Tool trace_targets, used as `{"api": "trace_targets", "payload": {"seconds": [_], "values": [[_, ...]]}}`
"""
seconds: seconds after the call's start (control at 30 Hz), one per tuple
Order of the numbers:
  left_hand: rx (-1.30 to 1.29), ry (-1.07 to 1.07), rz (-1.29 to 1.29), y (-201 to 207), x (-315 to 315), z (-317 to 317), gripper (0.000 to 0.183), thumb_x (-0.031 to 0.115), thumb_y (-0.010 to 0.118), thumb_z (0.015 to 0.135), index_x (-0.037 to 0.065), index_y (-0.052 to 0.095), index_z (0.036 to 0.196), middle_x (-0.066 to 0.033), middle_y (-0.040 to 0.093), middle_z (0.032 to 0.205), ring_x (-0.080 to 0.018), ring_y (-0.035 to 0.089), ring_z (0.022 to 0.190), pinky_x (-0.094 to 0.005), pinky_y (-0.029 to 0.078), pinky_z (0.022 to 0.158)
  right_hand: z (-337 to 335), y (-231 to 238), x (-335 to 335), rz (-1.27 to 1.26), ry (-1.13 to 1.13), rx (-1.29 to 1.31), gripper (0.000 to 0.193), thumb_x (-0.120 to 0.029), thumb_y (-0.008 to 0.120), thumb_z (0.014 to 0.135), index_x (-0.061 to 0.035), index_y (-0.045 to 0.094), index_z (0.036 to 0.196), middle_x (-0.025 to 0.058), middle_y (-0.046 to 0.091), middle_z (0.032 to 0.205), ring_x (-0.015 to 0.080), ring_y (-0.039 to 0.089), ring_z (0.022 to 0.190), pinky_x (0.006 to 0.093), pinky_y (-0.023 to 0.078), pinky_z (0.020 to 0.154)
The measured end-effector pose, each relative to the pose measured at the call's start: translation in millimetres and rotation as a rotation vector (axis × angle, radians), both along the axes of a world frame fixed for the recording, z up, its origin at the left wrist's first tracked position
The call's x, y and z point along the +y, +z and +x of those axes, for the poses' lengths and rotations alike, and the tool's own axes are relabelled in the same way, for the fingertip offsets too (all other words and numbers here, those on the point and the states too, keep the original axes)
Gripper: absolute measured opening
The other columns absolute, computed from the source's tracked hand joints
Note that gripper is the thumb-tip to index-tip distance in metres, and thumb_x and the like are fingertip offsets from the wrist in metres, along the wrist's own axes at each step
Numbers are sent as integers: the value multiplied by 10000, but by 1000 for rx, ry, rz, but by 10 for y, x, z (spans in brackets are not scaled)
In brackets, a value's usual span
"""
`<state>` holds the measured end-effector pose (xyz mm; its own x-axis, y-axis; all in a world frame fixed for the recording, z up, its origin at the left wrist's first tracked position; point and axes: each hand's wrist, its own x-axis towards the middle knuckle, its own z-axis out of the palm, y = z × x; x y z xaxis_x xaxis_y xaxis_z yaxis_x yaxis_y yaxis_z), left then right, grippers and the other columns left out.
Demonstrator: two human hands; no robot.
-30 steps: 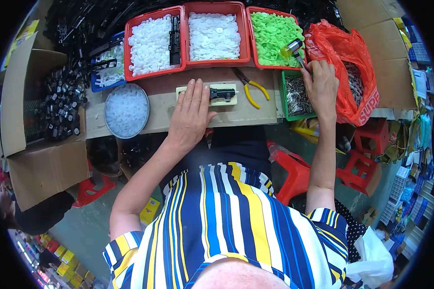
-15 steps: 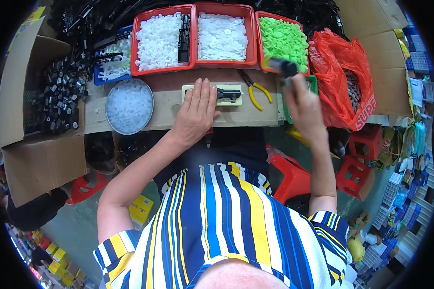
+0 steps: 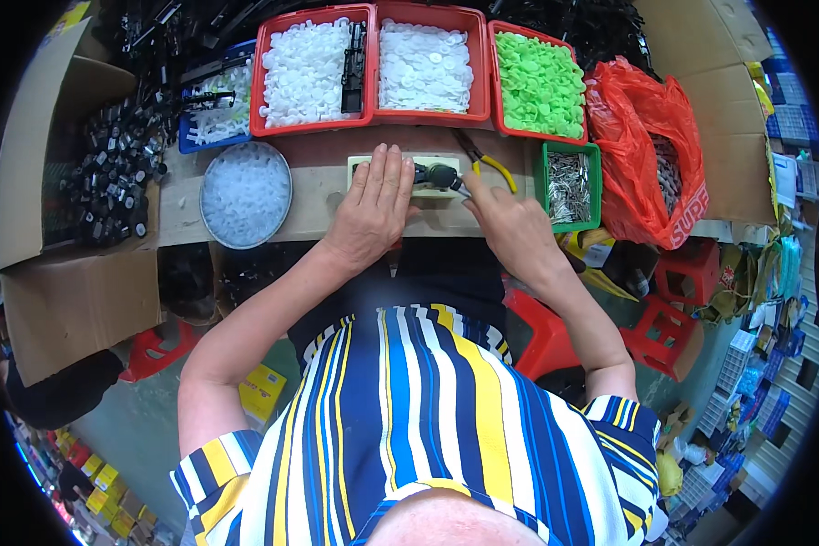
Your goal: Assemble small plastic components using a jig, hammer, and pliers on a factory workbench.
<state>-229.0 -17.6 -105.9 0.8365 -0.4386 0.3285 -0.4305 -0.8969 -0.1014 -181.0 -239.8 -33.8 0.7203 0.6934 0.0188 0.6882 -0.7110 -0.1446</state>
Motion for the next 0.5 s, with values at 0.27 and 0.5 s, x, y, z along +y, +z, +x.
{"api": "trace_targets", "payload": {"seconds": [0.27, 0.5], "values": [[-19, -12, -18, 0, 3, -18, 670, 358, 622, 899, -106, 459, 1355, -294, 470, 1402, -405, 450, 1340, -466, 368, 1102, -11, -50, 42, 89, -92, 56, 262, -218, 581, 955, -66, 499, 1152, 140, 641, 725, 353, 652, 627, 445, 506, 522], [109, 40, -299, 175, -76, -62, 681, 300, 702, 843, -110, 472, 1337, -279, 430, 1430, -409, 409, 1359, -467, 366, 1096, 85, 96, 43, 68, -41, 21, 265, -227, 583, 958, -65, 517, 1157, 151, 637, 721, 346, 659, 644, 427, 513, 528]]}}
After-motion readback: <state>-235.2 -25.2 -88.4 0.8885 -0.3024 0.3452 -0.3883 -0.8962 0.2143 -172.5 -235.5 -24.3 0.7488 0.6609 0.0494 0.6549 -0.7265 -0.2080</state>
